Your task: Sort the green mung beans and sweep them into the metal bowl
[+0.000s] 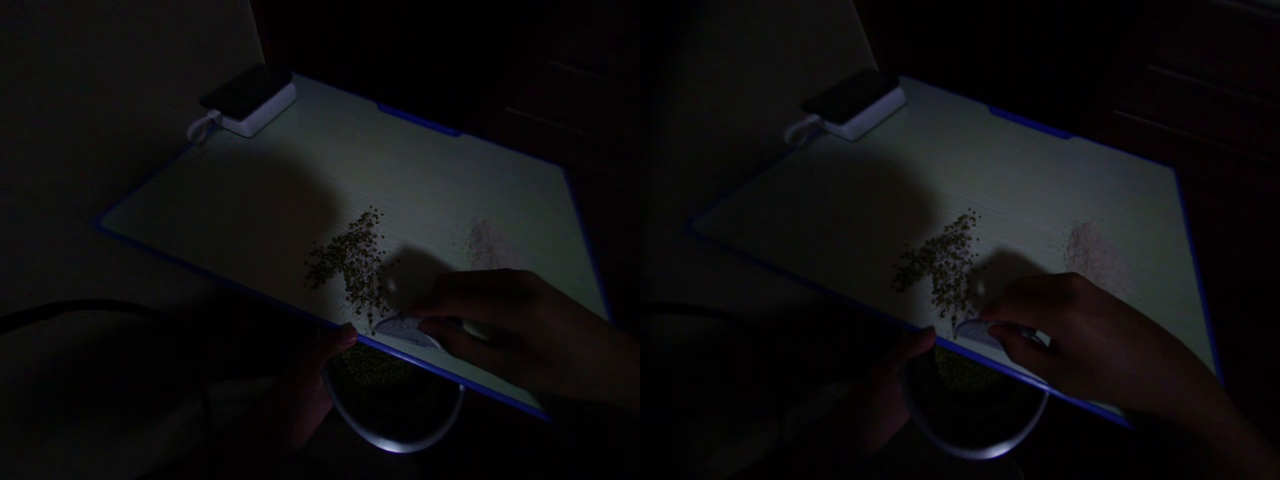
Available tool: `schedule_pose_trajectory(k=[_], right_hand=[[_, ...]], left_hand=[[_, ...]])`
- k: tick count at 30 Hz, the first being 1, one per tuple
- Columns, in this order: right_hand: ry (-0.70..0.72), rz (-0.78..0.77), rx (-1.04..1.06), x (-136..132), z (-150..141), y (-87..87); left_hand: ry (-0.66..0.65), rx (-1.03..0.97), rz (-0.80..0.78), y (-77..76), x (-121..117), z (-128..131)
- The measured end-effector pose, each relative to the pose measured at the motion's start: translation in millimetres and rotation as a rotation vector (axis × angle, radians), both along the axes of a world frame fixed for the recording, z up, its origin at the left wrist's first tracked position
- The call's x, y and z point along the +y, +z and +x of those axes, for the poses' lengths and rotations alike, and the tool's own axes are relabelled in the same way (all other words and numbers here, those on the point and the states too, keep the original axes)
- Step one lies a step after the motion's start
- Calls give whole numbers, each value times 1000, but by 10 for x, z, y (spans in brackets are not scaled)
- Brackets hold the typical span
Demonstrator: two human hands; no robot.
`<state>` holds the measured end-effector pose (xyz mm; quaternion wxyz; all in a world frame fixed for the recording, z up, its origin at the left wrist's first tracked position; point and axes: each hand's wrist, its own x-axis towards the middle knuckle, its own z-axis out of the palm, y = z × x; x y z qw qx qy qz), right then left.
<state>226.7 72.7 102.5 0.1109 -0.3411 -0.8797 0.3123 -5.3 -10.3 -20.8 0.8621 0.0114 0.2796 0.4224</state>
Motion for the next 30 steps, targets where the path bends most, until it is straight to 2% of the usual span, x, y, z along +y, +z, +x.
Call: schedule_pose_trajectory(k=[8, 12, 17, 21, 25, 30], right_hand=[[24, -35, -25, -4, 7, -38], [32, -48, -35, -11, 22, -29], [-14, 89, -29, 25, 111, 101], [-94, 189, -66, 68, 179, 161], [-76, 125, -74, 72, 164, 128], [-35, 41, -52, 39, 99, 113]], left_hand=[[22, -5, 8, 13, 2, 23], [-14, 21, -18, 5, -5, 12], [18, 34, -18, -32, -18, -8], [-11, 53, -48, 7, 17, -12], [-2, 65, -68, 52, 35, -18], [-3, 53, -67, 17, 10, -37]])
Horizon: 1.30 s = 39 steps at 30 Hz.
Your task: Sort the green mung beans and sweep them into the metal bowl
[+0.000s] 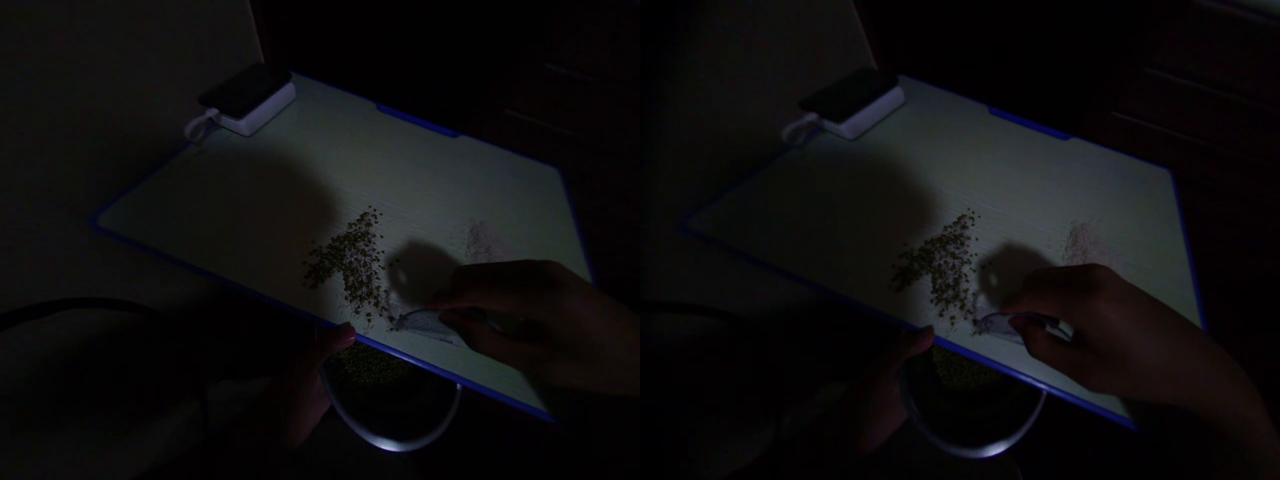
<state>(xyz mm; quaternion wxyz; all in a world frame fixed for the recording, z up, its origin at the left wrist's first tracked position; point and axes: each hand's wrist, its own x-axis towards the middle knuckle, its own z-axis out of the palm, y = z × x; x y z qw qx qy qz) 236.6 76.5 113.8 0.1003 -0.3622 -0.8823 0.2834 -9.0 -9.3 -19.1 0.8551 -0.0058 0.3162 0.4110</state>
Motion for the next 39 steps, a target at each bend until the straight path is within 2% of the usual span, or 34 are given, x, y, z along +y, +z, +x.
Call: schedule_pose_trajectory(k=[4, 8, 11, 16, 26, 34, 39], right_hand=[[16, -71, 23, -11, -14, 34], [-12, 4, -21, -8, 36, 60], [-32, 26, -34, -5, 61, 36], [8, -65, -9, -3, 26, -26], [38, -83, 20, -12, -30, 26], [17, -48, 9, -7, -15, 9], [75, -94, -27, -30, -15, 15]], left_hand=[[-1, -2, 32, 48, 13, 9], [10, 29, 34, 110, 30, 19], [12, 32, 29, 92, 17, 13], [-22, 8, 16, 39, 11, 15], [-5, -22, 37, 24, 0, 5], [20, -5, 38, 70, 22, 24], [-12, 28, -1, 102, 30, 20]])
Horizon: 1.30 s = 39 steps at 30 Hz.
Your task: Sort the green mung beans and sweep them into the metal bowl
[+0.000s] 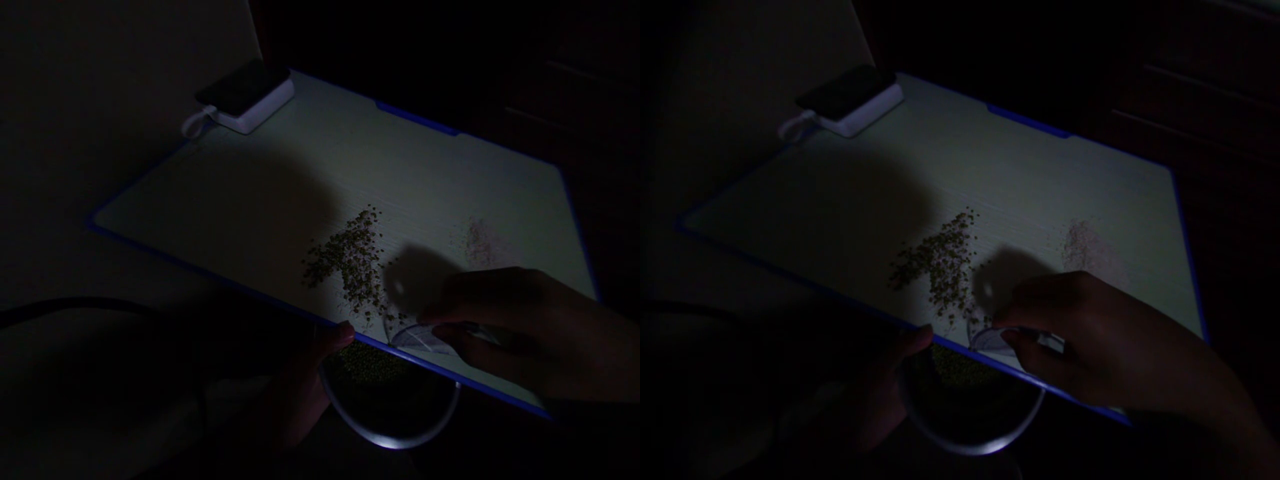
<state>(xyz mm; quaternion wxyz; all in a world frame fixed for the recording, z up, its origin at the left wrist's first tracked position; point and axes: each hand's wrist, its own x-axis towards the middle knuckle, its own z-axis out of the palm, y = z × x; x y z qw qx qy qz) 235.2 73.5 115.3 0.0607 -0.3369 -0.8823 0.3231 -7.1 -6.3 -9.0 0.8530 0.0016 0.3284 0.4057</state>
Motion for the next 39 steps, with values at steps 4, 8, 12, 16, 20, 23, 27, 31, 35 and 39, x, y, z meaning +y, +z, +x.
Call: schedule_pose_trajectory(k=[4, 8, 12, 16, 20, 23, 27, 31, 35, 39], right_hand=[[-4, -23, 24, -17, 12, 6], [-24, -22, 24, -14, 17, 5], [-29, 2, 31, 8, 14, 3], [-53, 57, 25, 25, 31, -9], [-80, 62, 2, 22, 47, -31], [-72, 60, 25, 18, 45, -38], [-47, 69, 42, 24, 38, -25], [-10, 62, 37, 34, 40, -11], [-6, 87, 58, 44, 37, -26], [8, 59, 87, 45, 22, -34]], left_hand=[[-1, 16, -15, -12, 2, 7], [-20, -11, -4, -27, -2, 6], [-5, -38, 49, -29, -18, -4], [-4, -34, 15, -49, -33, -12], [21, -19, 35, -55, -19, -8], [16, -44, 51, -53, -9, -6], [4, -56, 51, -41, -6, -3], [-1, -38, 37, 1, 1, 3], [4, -38, 15, -2, -7, -1], [17, -52, 26, -44, -13, -10]])
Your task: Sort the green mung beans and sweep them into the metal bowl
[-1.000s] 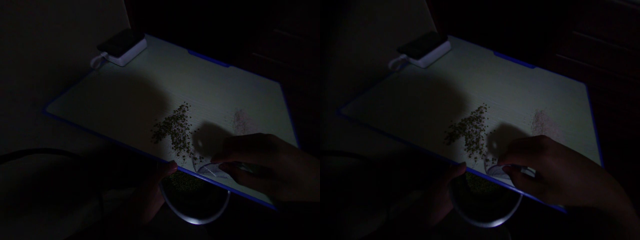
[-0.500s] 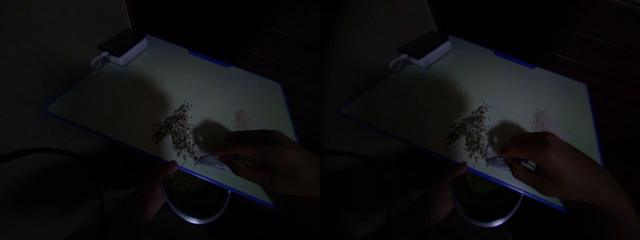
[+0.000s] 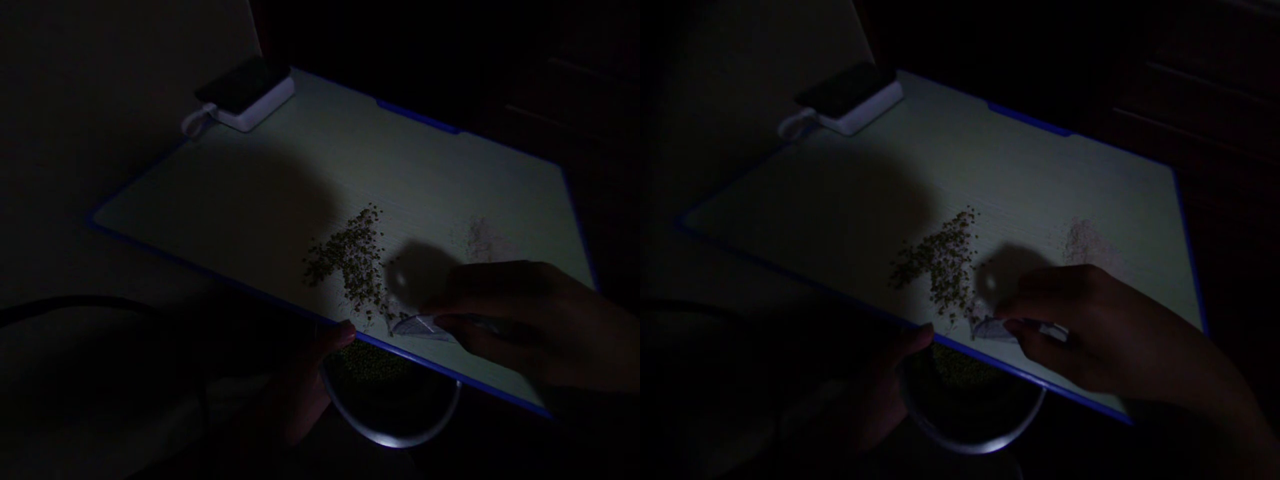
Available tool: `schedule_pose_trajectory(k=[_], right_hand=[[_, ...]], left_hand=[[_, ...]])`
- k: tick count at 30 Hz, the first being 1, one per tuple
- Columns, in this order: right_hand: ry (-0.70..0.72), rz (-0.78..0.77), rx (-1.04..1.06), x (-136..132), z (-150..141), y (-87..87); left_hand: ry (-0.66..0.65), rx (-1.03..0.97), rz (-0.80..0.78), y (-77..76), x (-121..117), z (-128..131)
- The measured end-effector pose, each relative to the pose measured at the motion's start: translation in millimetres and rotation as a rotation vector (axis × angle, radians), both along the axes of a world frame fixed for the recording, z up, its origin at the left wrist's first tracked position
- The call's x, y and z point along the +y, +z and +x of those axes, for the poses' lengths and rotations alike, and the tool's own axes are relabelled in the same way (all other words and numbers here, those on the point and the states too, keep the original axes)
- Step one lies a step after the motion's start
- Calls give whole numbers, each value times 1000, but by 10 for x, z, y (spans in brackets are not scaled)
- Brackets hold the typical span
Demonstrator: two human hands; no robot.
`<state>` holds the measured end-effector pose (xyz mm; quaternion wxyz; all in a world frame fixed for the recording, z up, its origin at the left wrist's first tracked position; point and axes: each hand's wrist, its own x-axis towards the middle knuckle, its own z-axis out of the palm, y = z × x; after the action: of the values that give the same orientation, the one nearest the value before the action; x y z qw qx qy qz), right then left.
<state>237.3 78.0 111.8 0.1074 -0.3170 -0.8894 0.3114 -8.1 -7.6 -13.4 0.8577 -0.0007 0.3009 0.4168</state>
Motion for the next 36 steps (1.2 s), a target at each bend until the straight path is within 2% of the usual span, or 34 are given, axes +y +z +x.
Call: schedule_pose_trajectory(k=[16, 21, 28, 31, 36], right_hand=[[8, -51, -20, -30, -22, 20], [-4, 17, -78, 5, 60, 25], [-89, 122, -103, 41, 183, 38], [-107, 138, -90, 38, 187, 17], [-49, 107, -65, 25, 124, 5]], left_hand=[[-31, 8, 11, 14, 9, 4], [-7, 27, 32, 44, 6, -4], [-4, 71, 5, 72, 34, 19], [-14, 55, 21, 51, 34, 20], [-23, 26, -5, -29, -21, -12]])
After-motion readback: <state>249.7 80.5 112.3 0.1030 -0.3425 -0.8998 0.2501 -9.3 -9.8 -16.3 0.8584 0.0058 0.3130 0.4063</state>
